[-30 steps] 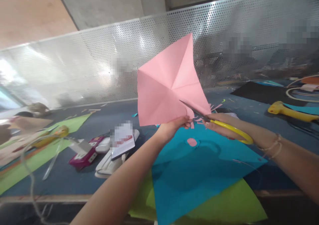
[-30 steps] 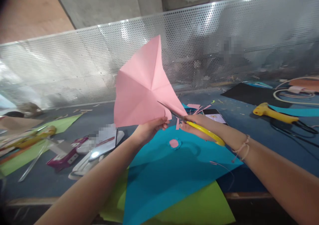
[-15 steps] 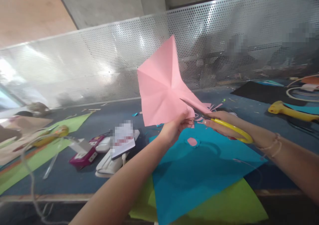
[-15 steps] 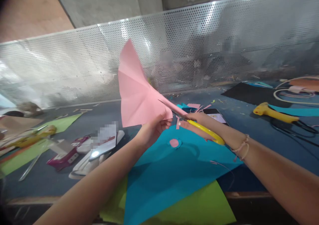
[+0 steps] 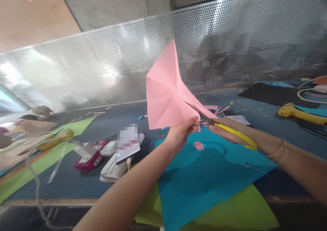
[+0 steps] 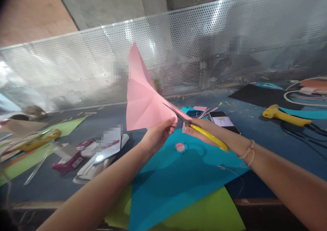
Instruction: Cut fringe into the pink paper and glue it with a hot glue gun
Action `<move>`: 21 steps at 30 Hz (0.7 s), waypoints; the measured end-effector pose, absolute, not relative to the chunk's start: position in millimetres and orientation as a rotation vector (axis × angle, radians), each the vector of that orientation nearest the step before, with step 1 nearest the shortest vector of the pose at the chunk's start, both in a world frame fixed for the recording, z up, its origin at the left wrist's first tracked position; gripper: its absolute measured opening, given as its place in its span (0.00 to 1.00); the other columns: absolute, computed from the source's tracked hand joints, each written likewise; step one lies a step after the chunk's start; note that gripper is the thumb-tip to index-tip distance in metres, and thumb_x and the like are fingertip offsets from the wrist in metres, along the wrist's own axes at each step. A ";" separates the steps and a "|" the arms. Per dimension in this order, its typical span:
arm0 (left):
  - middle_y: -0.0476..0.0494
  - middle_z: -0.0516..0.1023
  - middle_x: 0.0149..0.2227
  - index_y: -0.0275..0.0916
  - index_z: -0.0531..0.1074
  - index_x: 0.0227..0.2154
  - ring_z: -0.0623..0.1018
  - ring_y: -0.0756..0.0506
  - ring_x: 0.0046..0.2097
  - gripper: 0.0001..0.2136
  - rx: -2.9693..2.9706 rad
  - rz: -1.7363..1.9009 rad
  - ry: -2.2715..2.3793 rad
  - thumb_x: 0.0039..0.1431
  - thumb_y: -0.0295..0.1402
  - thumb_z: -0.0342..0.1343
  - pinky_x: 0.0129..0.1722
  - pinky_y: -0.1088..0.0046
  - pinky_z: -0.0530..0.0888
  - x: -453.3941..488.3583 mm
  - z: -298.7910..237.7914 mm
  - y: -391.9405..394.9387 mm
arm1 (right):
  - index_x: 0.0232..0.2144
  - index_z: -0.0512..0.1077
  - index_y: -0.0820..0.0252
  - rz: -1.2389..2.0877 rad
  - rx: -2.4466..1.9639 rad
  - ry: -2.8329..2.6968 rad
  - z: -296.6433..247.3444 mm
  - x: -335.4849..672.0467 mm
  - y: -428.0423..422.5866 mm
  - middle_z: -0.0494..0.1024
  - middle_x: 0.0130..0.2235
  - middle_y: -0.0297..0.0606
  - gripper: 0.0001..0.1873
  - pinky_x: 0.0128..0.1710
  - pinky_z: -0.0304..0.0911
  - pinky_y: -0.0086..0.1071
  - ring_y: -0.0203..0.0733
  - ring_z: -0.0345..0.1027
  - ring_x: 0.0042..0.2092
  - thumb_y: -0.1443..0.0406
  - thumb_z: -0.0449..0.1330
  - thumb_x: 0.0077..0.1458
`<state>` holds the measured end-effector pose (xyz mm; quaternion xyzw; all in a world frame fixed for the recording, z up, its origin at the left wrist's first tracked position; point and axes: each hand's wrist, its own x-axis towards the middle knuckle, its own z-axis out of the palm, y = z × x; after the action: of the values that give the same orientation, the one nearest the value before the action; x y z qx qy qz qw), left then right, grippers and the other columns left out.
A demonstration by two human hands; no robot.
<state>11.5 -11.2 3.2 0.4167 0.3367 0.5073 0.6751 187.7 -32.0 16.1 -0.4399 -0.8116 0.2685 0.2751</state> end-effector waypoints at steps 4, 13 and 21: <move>0.49 0.72 0.20 0.33 0.71 0.19 0.68 0.56 0.23 0.08 1.004 1.119 0.777 0.41 0.33 0.62 0.27 0.77 0.65 11.2 3.2 -12.2 | 0.27 0.65 0.57 0.695 -1.183 -2.137 11.3 187.3 -30.1 0.56 0.12 0.25 0.18 0.12 0.43 0.27 0.30 0.47 0.13 0.50 0.50 0.53; 0.48 0.72 0.20 0.32 0.72 0.20 0.68 0.56 0.22 0.07 1.021 1.111 0.775 0.43 0.31 0.61 0.26 0.77 0.65 10.7 2.9 -10.9 | 0.29 0.70 0.59 0.681 -1.344 -2.123 10.8 185.9 -22.5 0.59 0.11 0.27 0.18 0.12 0.46 0.25 0.30 0.50 0.13 0.51 0.52 0.52; 0.48 0.72 0.21 0.32 0.72 0.20 0.68 0.56 0.23 0.05 1.006 1.084 0.803 0.45 0.30 0.59 0.26 0.78 0.65 10.2 5.1 -11.4 | 0.32 0.68 0.59 0.903 -1.577 -1.979 10.1 183.5 -25.8 0.60 0.14 0.26 0.19 0.06 0.46 0.25 0.29 0.50 0.10 0.50 0.51 0.52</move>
<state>10.2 -11.4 5.1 0.4459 0.3558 0.4803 0.6663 183.5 -25.8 10.1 -0.5719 -0.7176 0.3275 0.2251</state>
